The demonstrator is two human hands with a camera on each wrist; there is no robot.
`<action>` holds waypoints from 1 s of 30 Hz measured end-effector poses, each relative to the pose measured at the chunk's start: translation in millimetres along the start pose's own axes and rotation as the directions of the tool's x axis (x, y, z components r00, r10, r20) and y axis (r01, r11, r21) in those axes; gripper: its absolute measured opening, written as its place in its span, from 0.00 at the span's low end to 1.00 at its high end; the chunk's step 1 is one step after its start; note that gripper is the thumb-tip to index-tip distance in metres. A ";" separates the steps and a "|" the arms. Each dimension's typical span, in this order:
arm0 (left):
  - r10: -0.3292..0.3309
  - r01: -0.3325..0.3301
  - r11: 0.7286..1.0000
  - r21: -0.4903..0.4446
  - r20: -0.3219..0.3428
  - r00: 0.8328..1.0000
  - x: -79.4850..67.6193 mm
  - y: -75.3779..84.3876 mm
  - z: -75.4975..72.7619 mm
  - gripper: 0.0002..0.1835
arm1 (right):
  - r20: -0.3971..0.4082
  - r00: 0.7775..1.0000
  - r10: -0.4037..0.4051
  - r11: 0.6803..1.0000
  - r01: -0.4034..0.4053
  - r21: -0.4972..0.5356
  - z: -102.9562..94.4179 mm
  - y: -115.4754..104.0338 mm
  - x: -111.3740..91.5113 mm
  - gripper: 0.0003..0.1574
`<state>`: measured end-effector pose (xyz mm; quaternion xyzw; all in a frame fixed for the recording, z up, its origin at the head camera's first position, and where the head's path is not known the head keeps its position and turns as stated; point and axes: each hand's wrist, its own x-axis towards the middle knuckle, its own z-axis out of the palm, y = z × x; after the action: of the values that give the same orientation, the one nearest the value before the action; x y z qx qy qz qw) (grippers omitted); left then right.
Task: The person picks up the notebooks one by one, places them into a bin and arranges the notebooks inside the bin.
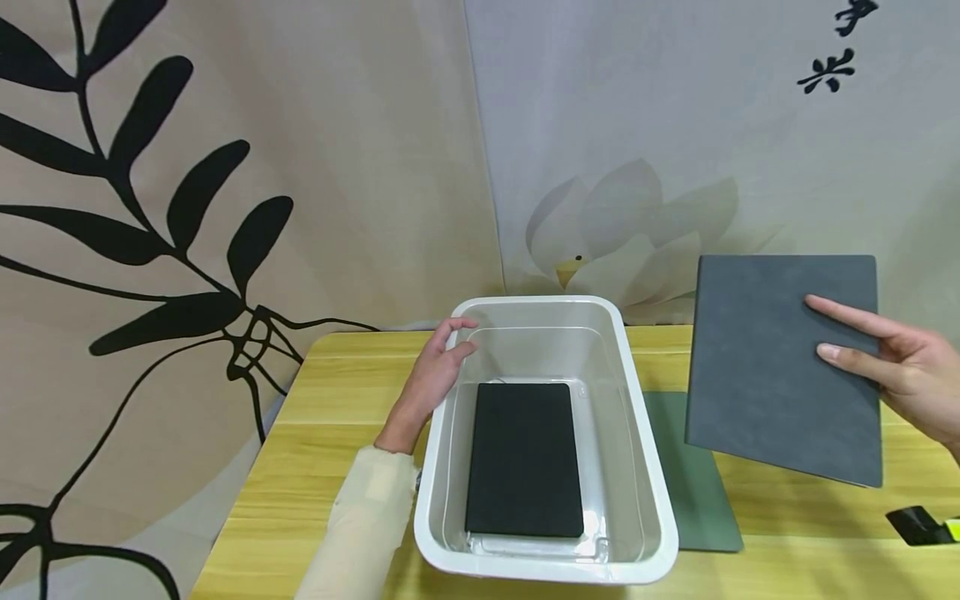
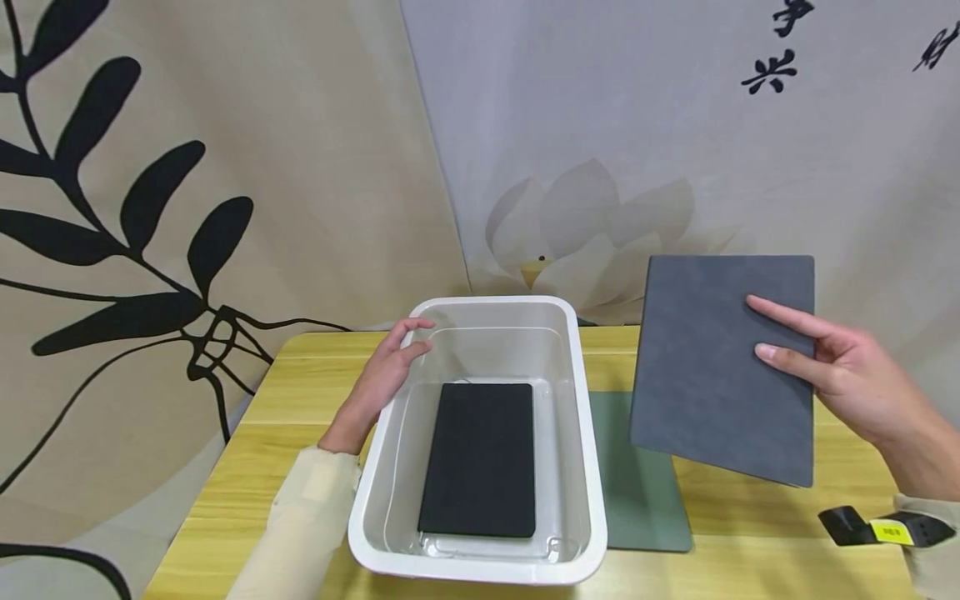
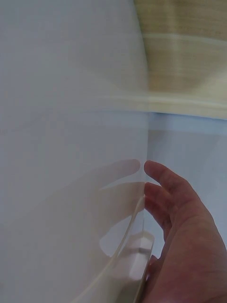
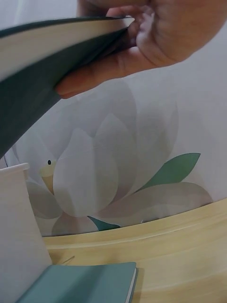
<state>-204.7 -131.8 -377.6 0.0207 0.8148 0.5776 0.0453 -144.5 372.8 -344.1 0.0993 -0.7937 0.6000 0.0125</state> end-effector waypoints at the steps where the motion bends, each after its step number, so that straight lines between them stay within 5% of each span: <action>1: 0.001 -0.001 1.000 0.000 -0.001 1.000 0.1 -0.1 0.0 0.17 | 0.000 1.000 0.005 1.000 -0.005 0.008 0.2 -0.9 0.3 0.38; 30: -0.003 0.003 1.000 -0.015 0.001 1.000 1.6 -1.3 0.1 0.18 | 0.043 0.999 -0.026 0.980 0.017 0.196 15.4 -23.7 8.8 0.38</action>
<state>-206.3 -132.1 -378.9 0.0195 0.8104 0.5837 0.0469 -147.5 350.7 -324.7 0.1220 -0.7298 0.6726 -0.0090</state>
